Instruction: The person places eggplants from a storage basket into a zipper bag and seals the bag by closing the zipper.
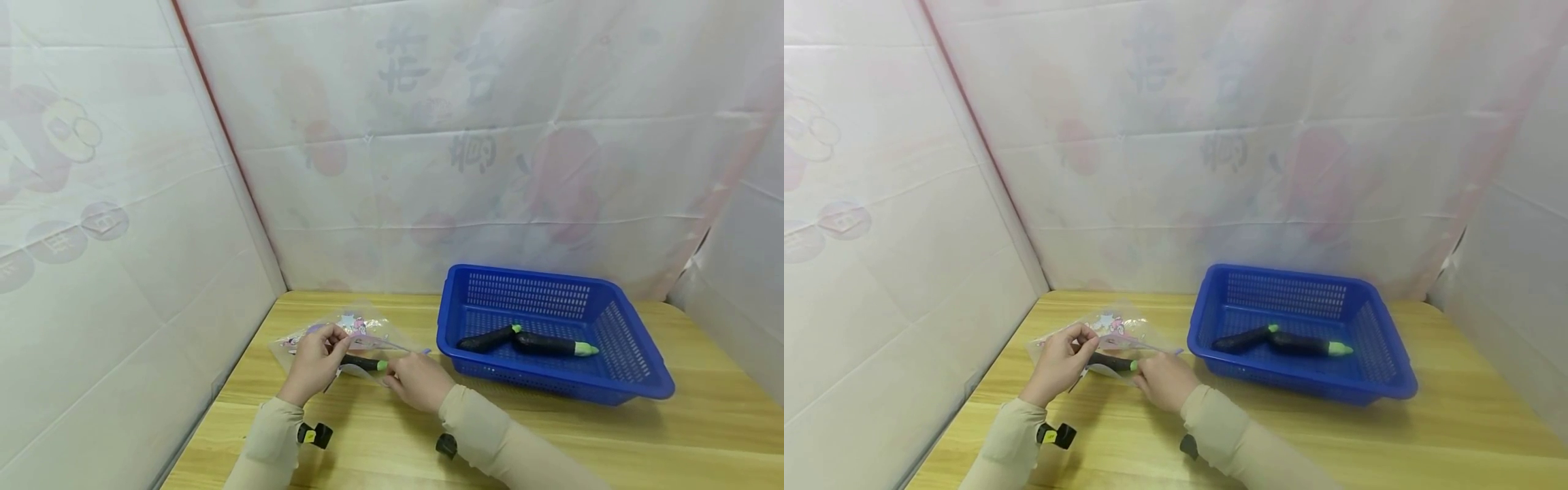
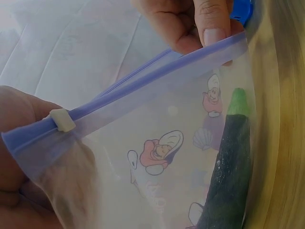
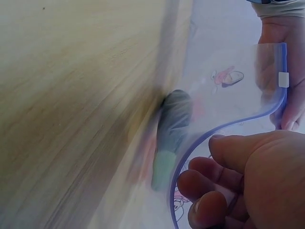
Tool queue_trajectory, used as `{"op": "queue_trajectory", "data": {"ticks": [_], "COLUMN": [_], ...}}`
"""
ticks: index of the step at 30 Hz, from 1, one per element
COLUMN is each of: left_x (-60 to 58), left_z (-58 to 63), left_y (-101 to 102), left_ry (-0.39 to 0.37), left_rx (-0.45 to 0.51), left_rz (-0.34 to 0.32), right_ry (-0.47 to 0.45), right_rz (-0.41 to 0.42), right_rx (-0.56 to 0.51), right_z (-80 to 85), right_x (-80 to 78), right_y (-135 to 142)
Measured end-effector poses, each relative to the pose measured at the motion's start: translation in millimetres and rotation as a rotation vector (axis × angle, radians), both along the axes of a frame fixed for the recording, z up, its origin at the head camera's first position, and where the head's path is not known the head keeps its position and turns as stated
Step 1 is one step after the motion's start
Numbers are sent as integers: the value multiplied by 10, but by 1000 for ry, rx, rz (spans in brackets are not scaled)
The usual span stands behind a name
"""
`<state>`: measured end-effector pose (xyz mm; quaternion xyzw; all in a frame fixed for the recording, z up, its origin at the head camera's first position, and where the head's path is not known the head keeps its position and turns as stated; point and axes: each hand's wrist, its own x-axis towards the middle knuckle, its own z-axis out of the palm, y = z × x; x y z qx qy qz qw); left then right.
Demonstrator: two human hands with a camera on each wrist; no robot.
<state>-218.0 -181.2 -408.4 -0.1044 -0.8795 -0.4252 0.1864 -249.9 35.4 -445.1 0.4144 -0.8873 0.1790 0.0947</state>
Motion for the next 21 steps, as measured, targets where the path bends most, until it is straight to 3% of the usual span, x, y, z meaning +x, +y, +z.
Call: {"op": "queue_trajectory", "data": {"ticks": [12, 21], "left_x": [9, 18], "left_z": [24, 30], "left_y": [16, 13], "left_ry": [-19, -24], "left_rx": [16, 13], "left_rz": [-12, -9], "right_ry": [-8, 33], "right_rz": [-6, -17], "right_rx": [5, -10], "right_z": [98, 339], "right_x": [64, 113], "right_y": [21, 104]}}
